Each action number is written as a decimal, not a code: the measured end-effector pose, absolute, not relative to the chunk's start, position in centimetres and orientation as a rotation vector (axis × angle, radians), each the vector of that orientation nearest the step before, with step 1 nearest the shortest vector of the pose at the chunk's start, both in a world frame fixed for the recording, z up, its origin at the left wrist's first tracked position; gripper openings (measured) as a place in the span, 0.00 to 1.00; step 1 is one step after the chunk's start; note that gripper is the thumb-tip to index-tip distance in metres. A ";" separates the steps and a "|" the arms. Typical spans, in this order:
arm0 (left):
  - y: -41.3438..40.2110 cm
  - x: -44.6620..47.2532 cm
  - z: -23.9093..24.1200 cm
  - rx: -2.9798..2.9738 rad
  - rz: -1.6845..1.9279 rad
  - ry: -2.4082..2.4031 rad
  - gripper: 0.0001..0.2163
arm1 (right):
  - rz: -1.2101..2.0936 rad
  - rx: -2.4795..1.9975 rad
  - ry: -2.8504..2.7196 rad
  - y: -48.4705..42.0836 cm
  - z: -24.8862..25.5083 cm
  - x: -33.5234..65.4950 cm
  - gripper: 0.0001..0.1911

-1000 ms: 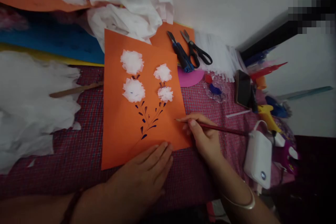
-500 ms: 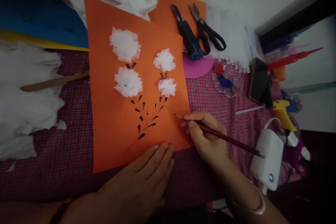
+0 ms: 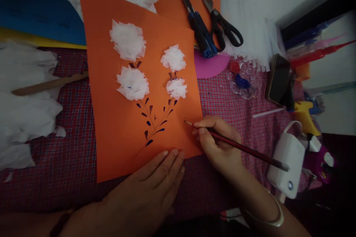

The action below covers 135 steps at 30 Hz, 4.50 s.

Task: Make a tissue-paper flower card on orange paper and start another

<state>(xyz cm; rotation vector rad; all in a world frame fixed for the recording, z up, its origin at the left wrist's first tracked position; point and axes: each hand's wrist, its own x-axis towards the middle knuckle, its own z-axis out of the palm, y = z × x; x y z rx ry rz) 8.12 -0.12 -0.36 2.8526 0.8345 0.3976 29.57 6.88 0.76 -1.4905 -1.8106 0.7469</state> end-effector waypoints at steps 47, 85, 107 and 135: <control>-0.4 7.9 -1.6 2.935 0.410 0.768 0.27 | 1.053 -1.487 -1.289 5.9 0.9 30.1 0.10; 0.1 8.1 -1.5 2.923 0.462 0.774 0.27 | 1.060 -1.347 -1.131 7.3 0.2 30.7 0.04; 0.4 8.0 -0.3 3.005 0.313 0.741 0.28 | 1.284 -1.205 -0.959 8.2 2.9 30.1 0.07; 0.0 8.0 -1.2 2.941 0.422 0.771 0.25 | 1.406 -1.159 -0.776 10.3 0.8 29.8 0.04</control>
